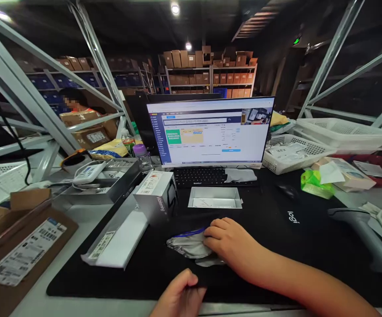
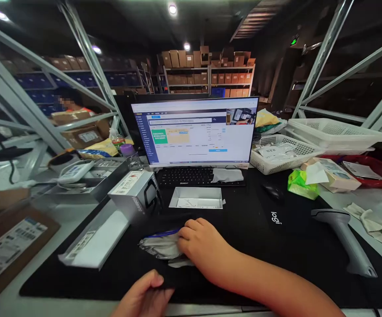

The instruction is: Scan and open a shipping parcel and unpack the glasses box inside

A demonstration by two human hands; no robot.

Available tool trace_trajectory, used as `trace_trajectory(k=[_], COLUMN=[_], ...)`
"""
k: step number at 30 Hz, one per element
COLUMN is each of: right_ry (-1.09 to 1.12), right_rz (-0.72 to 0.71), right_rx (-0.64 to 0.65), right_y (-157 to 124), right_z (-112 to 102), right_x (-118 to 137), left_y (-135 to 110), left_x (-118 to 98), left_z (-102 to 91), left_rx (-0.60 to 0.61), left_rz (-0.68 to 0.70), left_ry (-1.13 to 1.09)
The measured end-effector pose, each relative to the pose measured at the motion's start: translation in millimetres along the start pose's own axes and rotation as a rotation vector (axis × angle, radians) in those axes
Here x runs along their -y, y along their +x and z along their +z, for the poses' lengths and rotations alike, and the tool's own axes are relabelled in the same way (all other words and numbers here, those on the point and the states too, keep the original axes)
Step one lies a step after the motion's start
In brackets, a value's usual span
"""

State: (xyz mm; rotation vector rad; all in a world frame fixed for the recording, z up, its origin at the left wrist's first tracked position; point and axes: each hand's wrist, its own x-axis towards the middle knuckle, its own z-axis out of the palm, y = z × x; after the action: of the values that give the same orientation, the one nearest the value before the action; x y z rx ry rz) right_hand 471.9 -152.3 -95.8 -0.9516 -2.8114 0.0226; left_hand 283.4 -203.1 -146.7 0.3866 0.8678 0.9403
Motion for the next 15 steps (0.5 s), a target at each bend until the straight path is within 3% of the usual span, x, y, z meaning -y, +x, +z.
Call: trace_trajectory(k=[4,6,11,15], right_ry=[-0.051,0.044,0.673,1.105], right_rz=[-0.005,0.033,0.282,0.437], right_rx=[0.101,0.109,0.051,0.140], right_y=[3,2,-2,0], right_z=[8,5,-3,-2], right_x=[0,-3,-27,-52], left_y=[-6,-5,1,8], left_x=[-2,0,2,3], left_z=[-3.3,-10.3,-19.3,-14.4], left_rx=[-0.037,-0.073,-0.087,-0.062], left_rz=[-0.060,-0.088,-0.140,-0.161], left_ry=[-0.117,-0.144,-0.202,-0.202])
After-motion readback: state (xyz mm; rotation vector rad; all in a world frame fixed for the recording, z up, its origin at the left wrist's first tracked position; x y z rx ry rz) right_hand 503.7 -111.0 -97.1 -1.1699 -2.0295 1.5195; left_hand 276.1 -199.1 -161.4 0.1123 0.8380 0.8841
